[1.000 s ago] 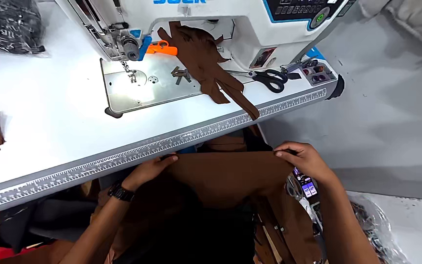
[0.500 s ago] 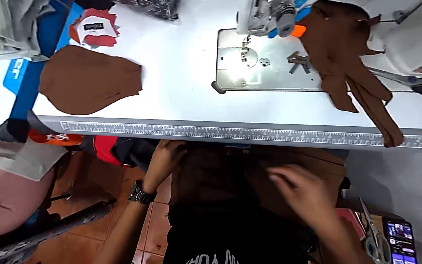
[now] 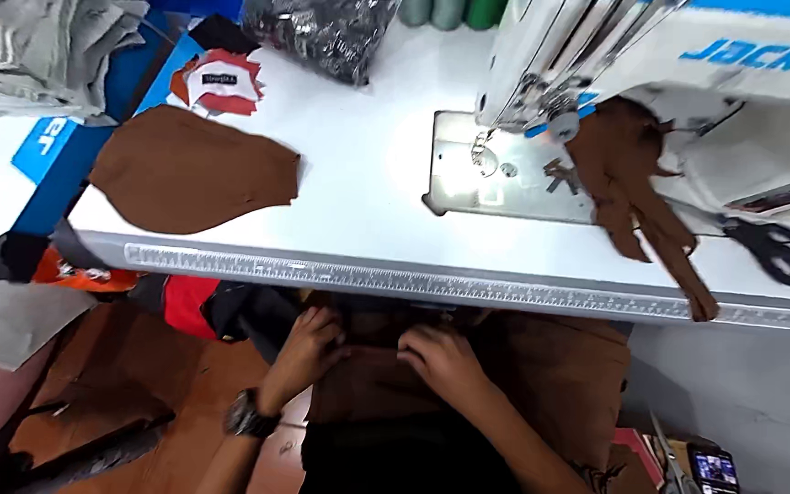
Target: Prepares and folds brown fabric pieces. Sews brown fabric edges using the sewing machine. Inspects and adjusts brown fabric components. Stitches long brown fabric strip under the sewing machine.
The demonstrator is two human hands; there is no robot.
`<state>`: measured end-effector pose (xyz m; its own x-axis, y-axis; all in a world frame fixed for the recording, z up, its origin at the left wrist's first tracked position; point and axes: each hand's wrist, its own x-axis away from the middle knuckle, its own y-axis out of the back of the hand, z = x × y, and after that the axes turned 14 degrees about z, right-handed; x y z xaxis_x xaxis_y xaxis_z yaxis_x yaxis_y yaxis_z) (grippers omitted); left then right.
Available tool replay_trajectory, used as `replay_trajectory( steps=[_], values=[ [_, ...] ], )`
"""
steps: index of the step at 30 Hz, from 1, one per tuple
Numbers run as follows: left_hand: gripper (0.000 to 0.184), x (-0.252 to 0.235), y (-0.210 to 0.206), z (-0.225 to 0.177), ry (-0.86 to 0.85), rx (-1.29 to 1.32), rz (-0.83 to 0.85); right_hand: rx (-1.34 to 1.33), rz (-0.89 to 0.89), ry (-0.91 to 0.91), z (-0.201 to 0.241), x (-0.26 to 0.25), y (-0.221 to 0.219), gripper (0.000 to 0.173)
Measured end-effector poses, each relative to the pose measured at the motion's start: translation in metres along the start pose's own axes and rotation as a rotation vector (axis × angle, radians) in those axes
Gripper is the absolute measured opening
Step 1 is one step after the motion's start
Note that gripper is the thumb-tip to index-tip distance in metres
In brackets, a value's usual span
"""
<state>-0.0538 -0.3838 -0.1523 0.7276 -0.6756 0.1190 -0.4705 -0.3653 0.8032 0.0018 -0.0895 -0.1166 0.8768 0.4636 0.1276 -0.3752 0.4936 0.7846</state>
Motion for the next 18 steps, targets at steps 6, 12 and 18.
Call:
replay_trajectory(
  steps=[6,12,18],
  values=[
    [0.025,0.029,0.141,0.009,-0.202,0.420,0.172,-0.223,-0.133,0.155,0.001,0.051,0.105,0.017],
    [0.007,-0.066,0.293,-0.043,-0.145,-0.033,0.102,-0.136,-0.312,0.102,-0.032,-0.021,0.190,0.021],
    [0.026,-0.147,0.273,-0.043,-0.111,-0.586,-0.030,0.270,-0.461,-0.050,-0.060,-0.029,0.199,0.033]
  ],
)
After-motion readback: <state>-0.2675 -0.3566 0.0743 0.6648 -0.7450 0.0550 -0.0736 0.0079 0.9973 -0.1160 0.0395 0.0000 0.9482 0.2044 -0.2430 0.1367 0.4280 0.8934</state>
